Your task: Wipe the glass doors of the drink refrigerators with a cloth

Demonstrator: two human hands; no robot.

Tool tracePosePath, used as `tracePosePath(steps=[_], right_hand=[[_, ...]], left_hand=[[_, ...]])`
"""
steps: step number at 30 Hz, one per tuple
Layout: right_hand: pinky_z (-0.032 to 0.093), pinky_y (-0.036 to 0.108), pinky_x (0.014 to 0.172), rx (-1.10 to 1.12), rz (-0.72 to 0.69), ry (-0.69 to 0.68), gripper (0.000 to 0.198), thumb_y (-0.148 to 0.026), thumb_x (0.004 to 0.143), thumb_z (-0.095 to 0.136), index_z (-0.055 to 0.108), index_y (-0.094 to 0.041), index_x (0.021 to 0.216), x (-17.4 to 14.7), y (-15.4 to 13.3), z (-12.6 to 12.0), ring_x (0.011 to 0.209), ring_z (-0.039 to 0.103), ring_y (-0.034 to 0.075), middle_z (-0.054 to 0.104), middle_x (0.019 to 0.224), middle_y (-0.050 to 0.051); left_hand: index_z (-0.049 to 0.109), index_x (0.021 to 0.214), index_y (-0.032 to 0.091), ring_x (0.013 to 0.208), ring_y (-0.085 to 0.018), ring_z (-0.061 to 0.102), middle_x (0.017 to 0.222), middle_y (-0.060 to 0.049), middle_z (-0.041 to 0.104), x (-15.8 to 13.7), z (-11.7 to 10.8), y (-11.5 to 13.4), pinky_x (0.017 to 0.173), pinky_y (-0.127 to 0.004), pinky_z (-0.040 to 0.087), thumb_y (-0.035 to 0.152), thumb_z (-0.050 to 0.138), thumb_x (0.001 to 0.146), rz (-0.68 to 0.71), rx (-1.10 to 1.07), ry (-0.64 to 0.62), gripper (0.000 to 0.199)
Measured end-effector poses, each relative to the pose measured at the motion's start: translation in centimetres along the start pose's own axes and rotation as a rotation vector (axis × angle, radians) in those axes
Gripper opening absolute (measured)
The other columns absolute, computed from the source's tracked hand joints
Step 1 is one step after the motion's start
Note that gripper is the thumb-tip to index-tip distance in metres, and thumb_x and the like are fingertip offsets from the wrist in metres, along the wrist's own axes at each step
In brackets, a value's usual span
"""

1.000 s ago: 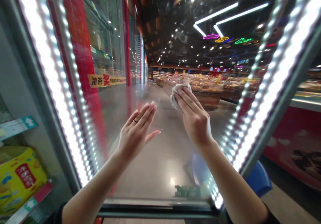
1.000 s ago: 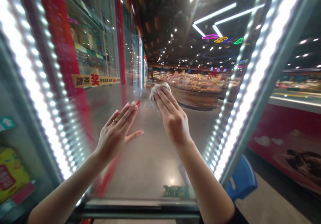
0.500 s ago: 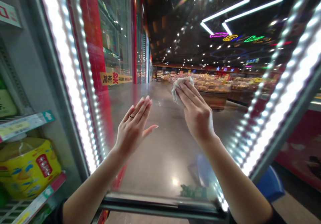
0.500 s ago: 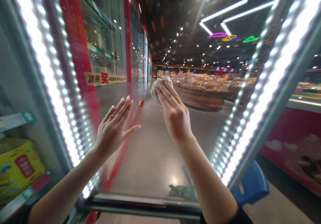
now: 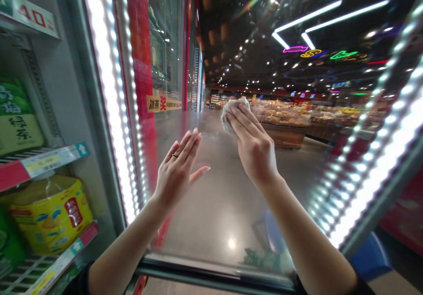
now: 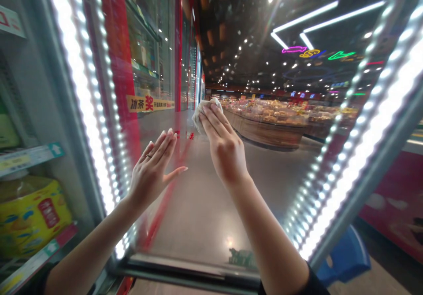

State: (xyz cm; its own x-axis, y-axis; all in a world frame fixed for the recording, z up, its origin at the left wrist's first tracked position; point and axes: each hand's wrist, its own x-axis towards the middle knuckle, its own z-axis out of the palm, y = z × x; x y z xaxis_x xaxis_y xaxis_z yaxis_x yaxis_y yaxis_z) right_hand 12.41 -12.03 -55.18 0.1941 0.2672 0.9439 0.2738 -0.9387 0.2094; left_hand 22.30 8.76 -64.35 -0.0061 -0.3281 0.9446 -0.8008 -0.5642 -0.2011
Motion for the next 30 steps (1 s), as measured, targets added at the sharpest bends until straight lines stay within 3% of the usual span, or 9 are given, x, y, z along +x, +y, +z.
tracePosePath(steps=[6,13,20,25,30], right_hand=[[0.056,0.047,0.132,-0.011,0.0,0.034,0.053,-0.012,0.115,0.046,0.061,-0.032,0.161,-0.7,1.2,-1.3,0.153,0.063,0.024,0.072,0.157,0.001],[0.047,0.051,0.138,0.032,0.017,0.02,0.058,-0.012,0.116,0.042,0.055,-0.037,0.166,2.1,-0.9,2.1,0.159,0.057,0.025,0.068,0.162,-0.002],[0.052,0.05,0.135,0.048,-0.017,0.007,0.056,-0.011,0.115,0.046,0.057,-0.035,0.165,0.8,-1.1,1.6,0.158,0.058,0.026,0.069,0.162,0.0],[0.051,0.051,0.135,0.049,0.008,0.051,0.06,-0.01,0.115,0.043,0.053,-0.038,0.167,2.9,-2.0,3.7,0.159,0.056,0.026,0.068,0.162,-0.002],[0.053,0.046,0.134,0.001,-0.119,-0.078,0.063,-0.003,0.113,0.045,0.049,-0.03,0.17,2.6,-4.6,4.8,0.16,0.054,0.025,0.067,0.163,0.004]], left_hand=[[0.007,0.183,0.025,0.161,-0.029,0.054,0.174,-0.014,0.052,0.1,-0.4,-0.3,0.134,-0.042,0.047,0.039,0.079,0.103,-0.023,-0.016,0.022,0.109],[-0.001,0.182,0.025,0.163,-0.029,0.05,0.176,-0.014,0.049,0.2,-1.3,-1.6,0.135,-0.044,0.047,0.037,0.077,0.105,-0.034,0.008,0.002,0.11],[0.003,0.182,0.027,0.162,-0.031,0.051,0.176,-0.014,0.048,-1.4,-1.7,-3.2,0.135,-0.047,0.047,0.042,0.079,0.103,-0.081,0.01,0.012,0.111],[0.007,0.182,0.027,0.162,-0.031,0.051,0.176,-0.015,0.048,-2.2,-2.1,-3.8,0.136,-0.046,0.046,0.041,0.082,0.1,-0.095,-0.014,0.016,0.111],[0.008,0.182,0.026,0.163,-0.031,0.049,0.177,-0.015,0.047,-3.8,-2.2,-3.6,0.135,-0.047,0.047,0.04,0.083,0.1,-0.122,-0.042,-0.003,0.112]])
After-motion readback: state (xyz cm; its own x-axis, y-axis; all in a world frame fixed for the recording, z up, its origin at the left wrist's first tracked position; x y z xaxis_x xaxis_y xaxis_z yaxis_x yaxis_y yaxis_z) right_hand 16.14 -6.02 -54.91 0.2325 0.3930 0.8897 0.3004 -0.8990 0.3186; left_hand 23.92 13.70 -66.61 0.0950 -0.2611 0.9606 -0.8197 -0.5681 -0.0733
